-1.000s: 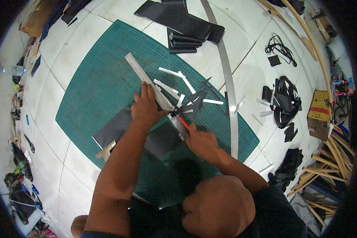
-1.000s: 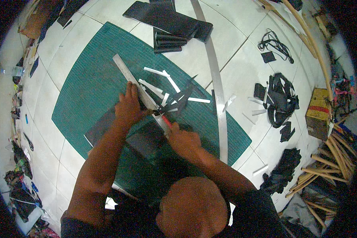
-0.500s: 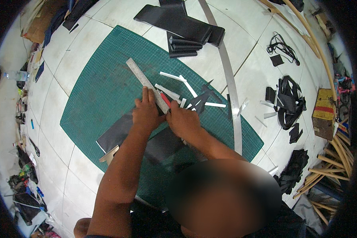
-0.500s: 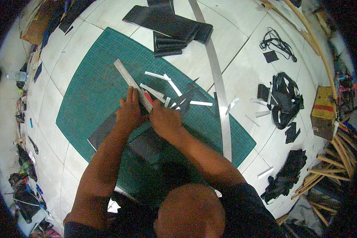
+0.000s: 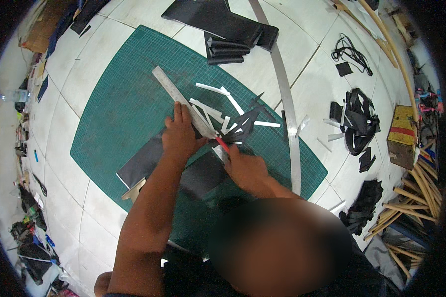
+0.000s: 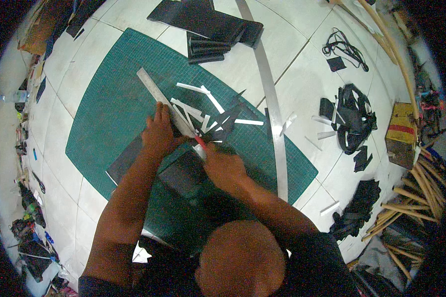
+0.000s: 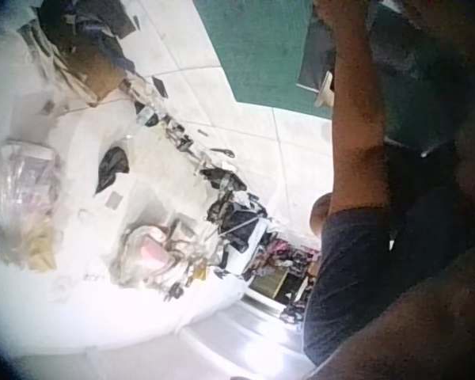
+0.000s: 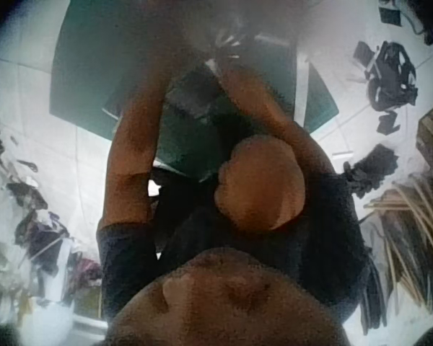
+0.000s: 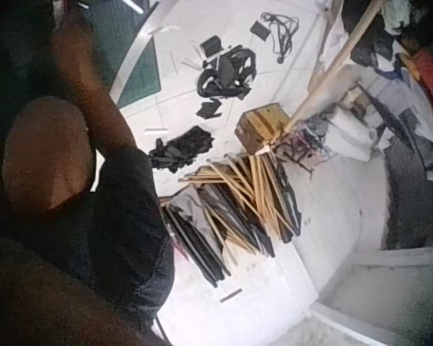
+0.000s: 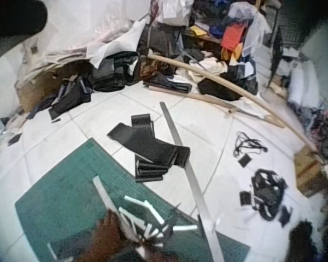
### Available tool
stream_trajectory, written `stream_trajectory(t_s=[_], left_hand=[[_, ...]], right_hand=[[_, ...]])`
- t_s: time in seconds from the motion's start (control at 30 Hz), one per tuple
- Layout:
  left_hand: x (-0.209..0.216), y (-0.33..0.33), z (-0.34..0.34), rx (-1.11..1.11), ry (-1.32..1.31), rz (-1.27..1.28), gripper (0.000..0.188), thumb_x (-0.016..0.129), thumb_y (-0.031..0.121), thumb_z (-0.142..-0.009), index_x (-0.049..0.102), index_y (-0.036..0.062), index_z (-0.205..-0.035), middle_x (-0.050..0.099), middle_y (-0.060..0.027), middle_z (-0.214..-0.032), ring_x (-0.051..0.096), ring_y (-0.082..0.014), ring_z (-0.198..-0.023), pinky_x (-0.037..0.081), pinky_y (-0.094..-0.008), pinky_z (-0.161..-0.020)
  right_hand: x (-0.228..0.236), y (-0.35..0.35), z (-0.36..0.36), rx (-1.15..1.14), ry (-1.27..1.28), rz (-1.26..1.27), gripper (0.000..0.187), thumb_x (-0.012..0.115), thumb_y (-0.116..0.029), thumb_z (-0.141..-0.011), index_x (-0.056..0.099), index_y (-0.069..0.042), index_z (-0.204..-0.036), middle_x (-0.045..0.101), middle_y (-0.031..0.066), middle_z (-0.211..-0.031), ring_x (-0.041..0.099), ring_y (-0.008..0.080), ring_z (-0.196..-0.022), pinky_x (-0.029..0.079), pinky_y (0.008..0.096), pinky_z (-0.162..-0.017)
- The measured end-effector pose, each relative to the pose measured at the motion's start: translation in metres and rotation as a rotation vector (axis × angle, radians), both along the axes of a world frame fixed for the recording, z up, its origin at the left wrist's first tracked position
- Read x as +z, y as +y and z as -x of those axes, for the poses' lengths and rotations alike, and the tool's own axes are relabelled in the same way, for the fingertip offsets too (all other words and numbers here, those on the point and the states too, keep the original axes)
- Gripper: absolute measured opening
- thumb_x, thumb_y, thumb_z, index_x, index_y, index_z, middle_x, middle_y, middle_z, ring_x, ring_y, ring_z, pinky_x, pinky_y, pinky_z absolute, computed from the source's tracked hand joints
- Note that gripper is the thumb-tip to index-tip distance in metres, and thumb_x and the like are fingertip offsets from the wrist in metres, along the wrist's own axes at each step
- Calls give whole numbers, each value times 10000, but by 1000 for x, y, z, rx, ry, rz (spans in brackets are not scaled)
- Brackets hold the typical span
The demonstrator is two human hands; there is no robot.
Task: The person cuts strips from a sheet of black material using a utility knife and a metal ruler on a green cutting mat. They use a clipboard to hold and organize the material while cutting.
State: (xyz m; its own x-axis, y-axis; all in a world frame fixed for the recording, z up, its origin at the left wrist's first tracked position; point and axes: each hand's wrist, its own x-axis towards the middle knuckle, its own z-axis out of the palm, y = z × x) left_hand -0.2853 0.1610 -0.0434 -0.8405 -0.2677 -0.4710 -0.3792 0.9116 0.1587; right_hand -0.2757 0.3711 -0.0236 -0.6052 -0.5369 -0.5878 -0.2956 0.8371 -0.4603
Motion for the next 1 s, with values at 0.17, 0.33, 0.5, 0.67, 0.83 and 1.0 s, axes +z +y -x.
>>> stream_trajectory(t_s=[0.17,0.33,0.5,0.67,0.83,1.0], left_hand=[[6,3,5,-11,-26,-22,1220,919,455,-638,236,-3,-1538,205,-196,-1637,418,-482,-1360,571,-520,-951],[4,1,2,-21,-46,19,1246,913,493,-637,222,-11,-1543,205,-197,-1634,446,-470,-1328,568,-529,-944],[3,2,5,-40,-50,7,1219,891,495,-674,211,-9,-1550,195,-195,-1638,466,-453,-1302,558,-525,-958],[0,0,1,-34,-28,24,1146,872,453,-711,230,-9,-1541,199,-198,-1637,470,-454,-1299,560,-515,-954],[-6,1,0,-44,43,7,1136,871,439,-714,232,-9,-1540,210,-205,-1632,465,-461,-1309,566,-510,-943],[5,3,3,-46,-16,9,1188,904,447,-669,236,-12,-1538,223,-208,-1627,466,-460,-1308,575,-499,-928]], right_hand=[[9,26,-9,16,-64,-94,323,533,-249,-1002,460,24,-1161,699,245,-788,718,423,-734,549,549,-681],[33,-1,10,-47,-23,12,308,520,-237,-1011,471,41,-1134,697,228,-767,724,395,-716,558,509,-643],[-21,-44,32,-96,167,161,288,513,-229,-979,500,29,-1105,708,237,-783,727,395,-715,561,539,-631],[-26,-61,37,-51,157,126,254,499,-200,-957,508,13,-1095,718,240,-803,731,403,-732,560,556,-631],[-37,-61,39,-59,223,124,285,550,-245,-977,487,8,-1092,707,207,-773,722,388,-701,562,519,-650],[-18,-23,18,-51,98,81,290,533,-240,-981,474,10,-1115,707,232,-791,718,411,-723,554,525,-695]])
